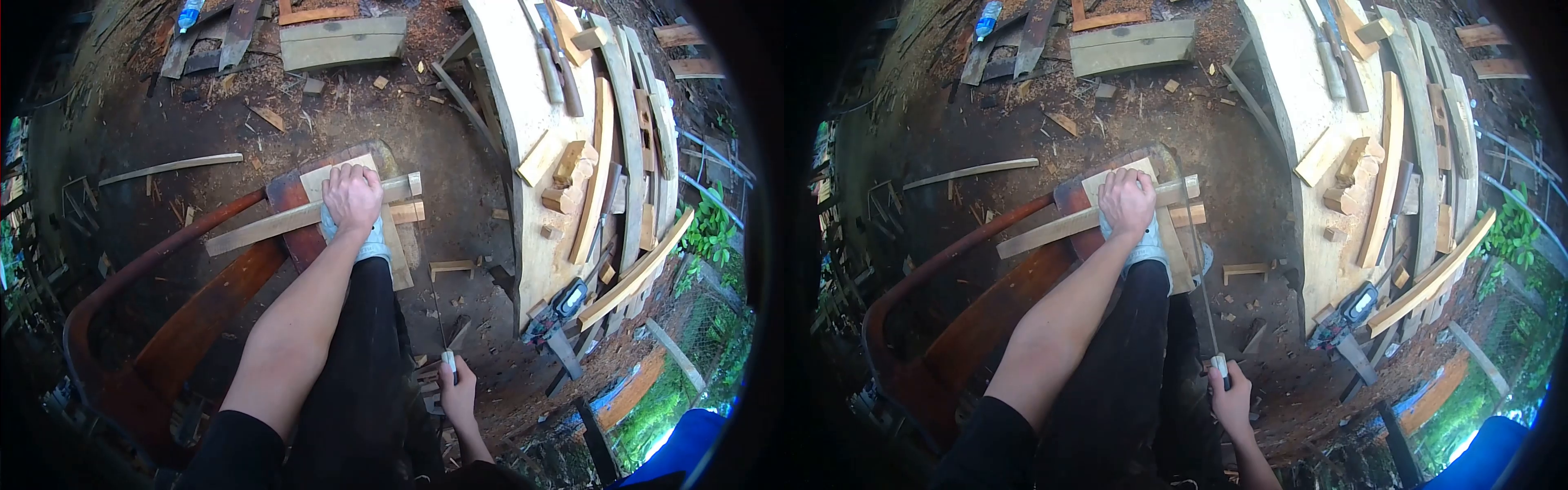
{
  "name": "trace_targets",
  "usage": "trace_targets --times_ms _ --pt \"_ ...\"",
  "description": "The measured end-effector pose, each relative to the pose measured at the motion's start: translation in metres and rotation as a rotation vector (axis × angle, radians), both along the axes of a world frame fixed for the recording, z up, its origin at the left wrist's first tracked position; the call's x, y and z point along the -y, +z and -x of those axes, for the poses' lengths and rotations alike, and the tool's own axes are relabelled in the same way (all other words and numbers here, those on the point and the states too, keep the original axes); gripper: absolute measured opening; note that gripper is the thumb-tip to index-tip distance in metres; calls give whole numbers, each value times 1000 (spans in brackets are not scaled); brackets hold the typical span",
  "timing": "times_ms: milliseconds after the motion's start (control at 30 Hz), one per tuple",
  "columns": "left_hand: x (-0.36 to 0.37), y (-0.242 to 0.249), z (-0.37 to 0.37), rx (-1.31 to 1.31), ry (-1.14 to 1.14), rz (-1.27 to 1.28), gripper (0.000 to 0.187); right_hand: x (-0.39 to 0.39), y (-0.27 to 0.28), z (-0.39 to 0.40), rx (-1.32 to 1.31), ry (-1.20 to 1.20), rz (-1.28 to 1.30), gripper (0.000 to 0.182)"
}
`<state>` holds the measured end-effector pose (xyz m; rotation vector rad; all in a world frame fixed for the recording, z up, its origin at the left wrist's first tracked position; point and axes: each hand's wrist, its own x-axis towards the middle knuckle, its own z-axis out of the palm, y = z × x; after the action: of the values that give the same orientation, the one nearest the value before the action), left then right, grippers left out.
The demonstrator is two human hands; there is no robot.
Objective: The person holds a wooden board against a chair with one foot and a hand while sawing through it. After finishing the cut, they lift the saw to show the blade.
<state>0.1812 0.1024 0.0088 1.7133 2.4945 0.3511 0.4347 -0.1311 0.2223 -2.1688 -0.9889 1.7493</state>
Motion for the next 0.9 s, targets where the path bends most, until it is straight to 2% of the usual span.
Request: trace_targets --times_ms 100,167,233,300,400,533,600,667,700,800,833,900 --pt "-2 1 -1 14 -1 -7 24 -22 -28 11 -16 -41 -5 38" --pt "1 1 1 21 6 8 23 -46 -84 26 4 -10 -96 40" --pt "1 -2 0 15 -15 -57 23 -100 -124 53 44 -27 -17 46" --pt "-2 -1 0 27 -8 -41 23 -136 -151 79 75 -11 -175 53" --pt "0 -2 -1 33 3 -17 23 -153 -145 93 181 42 -73 56" --pt "0 -2 1 19 2 -25 24 -113 -126 74 102 -41 -103 55" --pt "1 -3 0 21 5 -21 24 -69 -93 53 71 -9 -131 45" --pt "0 -3 0 38 2 -49 24 -29 -46 28 0 -57 31 36" --pt "-1 -3 1 35 13 -47 24 -13 -22 20 28 -25 17 34" --pt "0 -4 0 44 15 -38 24 -25 16 9 30 15 50 34" --pt "0 -4 0 53 14 -47 23 -31 18 8 5 12 91 35" --pt "-1 -3 1 58 24 -56 23 -50 -10 15 28 70 40 39"
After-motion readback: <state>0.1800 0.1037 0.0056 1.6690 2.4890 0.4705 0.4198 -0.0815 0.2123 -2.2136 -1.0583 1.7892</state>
